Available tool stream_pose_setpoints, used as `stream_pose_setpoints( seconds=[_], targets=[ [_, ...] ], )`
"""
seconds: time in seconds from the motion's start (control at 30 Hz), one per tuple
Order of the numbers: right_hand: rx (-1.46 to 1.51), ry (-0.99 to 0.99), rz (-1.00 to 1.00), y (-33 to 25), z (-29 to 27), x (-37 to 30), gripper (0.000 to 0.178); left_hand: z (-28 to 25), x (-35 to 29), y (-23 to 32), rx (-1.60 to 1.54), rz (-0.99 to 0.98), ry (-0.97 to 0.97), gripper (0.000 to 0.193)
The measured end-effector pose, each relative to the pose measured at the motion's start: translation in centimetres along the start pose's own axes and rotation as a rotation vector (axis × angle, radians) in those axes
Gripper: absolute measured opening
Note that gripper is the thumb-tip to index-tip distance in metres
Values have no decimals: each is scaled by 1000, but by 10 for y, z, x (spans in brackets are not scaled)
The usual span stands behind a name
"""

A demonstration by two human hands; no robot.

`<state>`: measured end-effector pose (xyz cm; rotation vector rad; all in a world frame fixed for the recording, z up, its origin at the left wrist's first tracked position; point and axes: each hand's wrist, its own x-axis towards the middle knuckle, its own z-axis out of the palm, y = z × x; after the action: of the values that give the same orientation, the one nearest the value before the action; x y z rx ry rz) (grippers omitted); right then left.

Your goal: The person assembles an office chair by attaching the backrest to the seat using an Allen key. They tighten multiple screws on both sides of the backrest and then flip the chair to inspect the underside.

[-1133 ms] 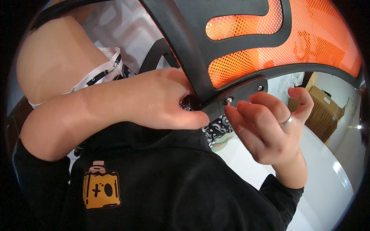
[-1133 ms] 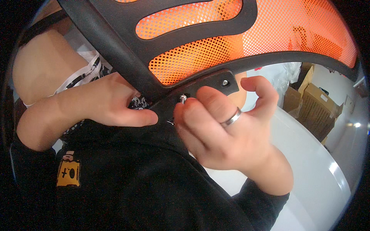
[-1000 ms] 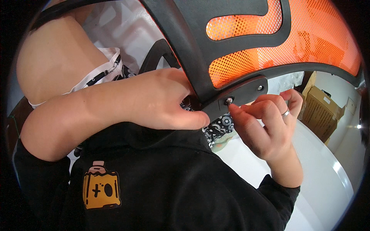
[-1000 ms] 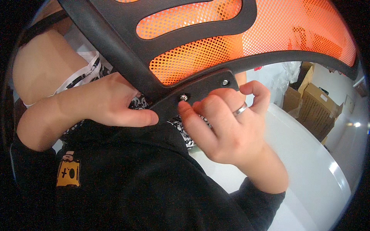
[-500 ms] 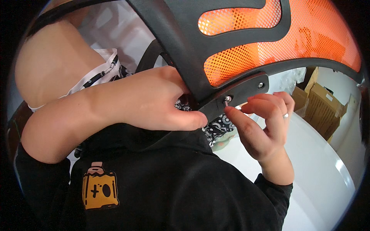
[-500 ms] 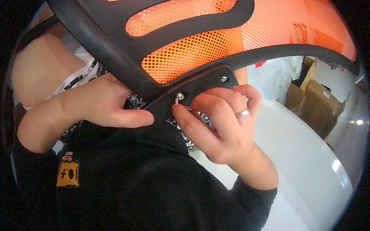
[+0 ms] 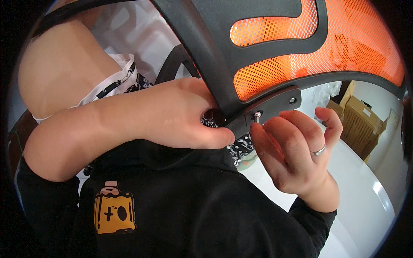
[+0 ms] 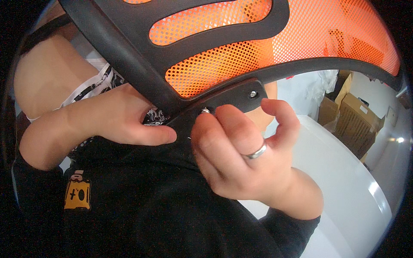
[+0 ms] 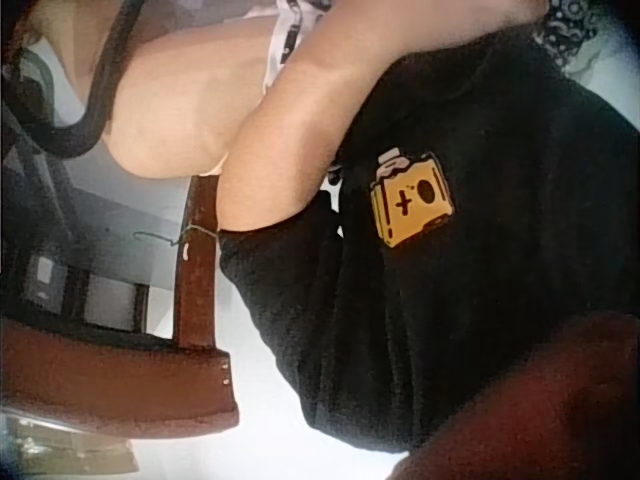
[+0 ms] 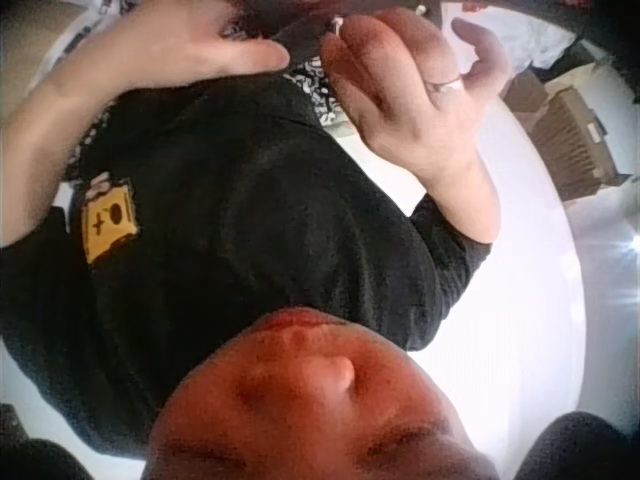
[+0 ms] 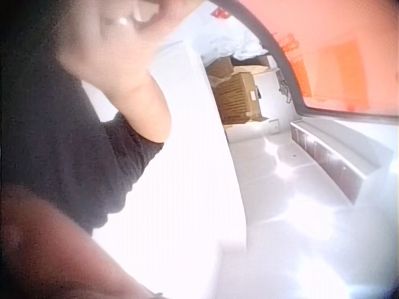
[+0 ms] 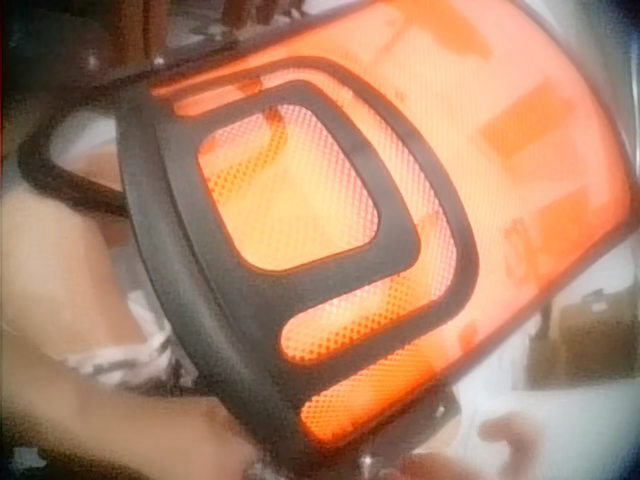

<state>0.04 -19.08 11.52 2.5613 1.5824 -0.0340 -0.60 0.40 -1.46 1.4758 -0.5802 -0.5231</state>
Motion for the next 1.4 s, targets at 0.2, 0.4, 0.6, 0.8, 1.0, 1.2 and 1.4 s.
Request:
stream_pose_setpoints(
  seconds=[0.2,0.4,0.6,0.8,1.0,1.2,1.4],
  targets=[
    [9,17,-47,-1,3,9,22,-3,0,0,-34,-1,-10,32],
    [43,-37,-49,2,-1,14,22,-3,1,0,-52,-38,-37,30],
    [78,-20,-77,8,3,18,26,-2,0,-1,-73,-63,-35,30],
    [141,29,-104,12,9,14,26,-2,1,-2,-93,-25,6,31],
    [197,64,-145,24,13,10,30,-6,-1,2,9,-91,-44,33],
    [159,103,-77,21,14,3,24,-5,-1,0,14,-37,-7,32],
    [245,146,66,12,25,-10,22,-7,-2,-1,-21,4,-5,32]
  ],
)
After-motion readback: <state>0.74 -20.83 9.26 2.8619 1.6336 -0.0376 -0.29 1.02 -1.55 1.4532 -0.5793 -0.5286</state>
